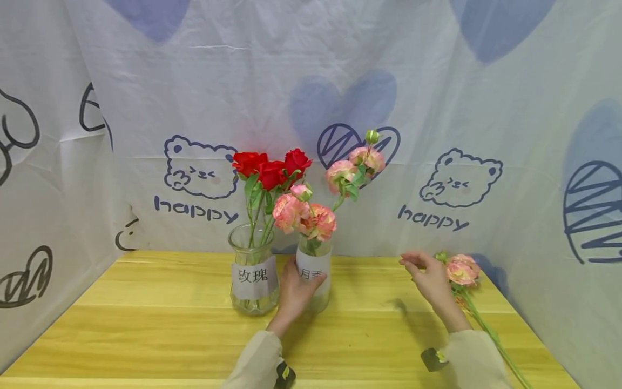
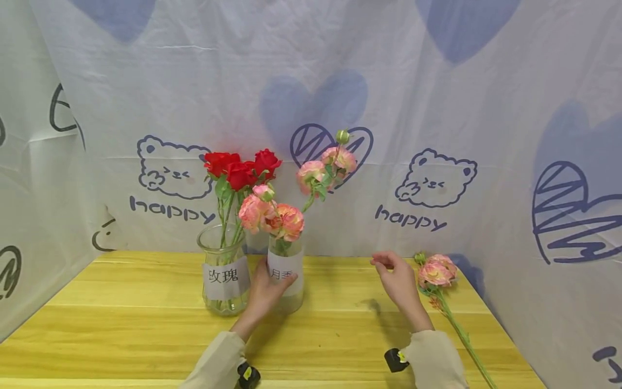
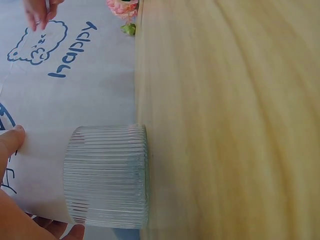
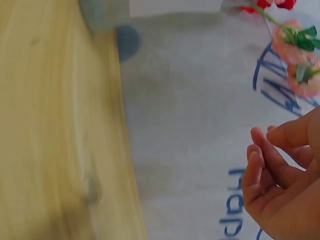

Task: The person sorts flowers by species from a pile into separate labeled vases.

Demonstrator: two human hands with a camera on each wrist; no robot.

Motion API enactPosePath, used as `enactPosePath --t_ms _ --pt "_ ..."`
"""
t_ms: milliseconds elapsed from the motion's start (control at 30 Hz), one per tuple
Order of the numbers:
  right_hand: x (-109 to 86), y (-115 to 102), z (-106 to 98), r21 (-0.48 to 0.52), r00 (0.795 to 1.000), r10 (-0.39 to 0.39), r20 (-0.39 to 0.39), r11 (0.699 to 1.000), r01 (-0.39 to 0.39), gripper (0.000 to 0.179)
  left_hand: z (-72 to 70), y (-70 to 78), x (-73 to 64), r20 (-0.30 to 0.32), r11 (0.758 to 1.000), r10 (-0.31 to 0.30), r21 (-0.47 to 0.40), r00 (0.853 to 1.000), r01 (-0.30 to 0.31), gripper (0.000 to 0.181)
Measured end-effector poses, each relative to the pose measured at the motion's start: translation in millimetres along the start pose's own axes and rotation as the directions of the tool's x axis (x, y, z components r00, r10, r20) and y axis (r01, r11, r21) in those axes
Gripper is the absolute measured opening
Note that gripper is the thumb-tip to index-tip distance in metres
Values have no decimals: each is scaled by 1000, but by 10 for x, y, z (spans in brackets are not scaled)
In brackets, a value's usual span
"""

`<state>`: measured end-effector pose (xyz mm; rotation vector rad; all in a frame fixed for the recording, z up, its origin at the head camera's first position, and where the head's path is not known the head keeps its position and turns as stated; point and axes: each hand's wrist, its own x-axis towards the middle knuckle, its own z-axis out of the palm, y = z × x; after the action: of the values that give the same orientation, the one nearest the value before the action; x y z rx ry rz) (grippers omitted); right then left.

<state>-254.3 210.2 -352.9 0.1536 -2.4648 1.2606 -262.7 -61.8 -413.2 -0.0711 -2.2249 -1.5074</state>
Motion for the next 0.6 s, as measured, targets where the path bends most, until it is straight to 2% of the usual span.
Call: enactPosePath --t_ms 267,367,433,533,600 --pt "-128 302 -296 -26 1000 14 24 1000 -13 22 4 10 -5 12 1000 7 -5 1000 -7 73" --pt "-123 426 -399 -38 999 -33 0 999 33 20 -1 15 -5 13 1000 0 -10 1000 1 73" --pt "-107 514 -472 -57 999 -34 0 998 34 20 -10 28 -5 14 1000 -11 -17 1000 11 73" --pt "-94 646 -600 -93 1000 11 24 996 -9 28 -18 41 -9 14 1000 -20 -17 1000 20 73" --pt "-107 725 -696 -122 996 81 47 990 -75 34 -18 48 -13 16 1000 -20 -16 1000 20 73"
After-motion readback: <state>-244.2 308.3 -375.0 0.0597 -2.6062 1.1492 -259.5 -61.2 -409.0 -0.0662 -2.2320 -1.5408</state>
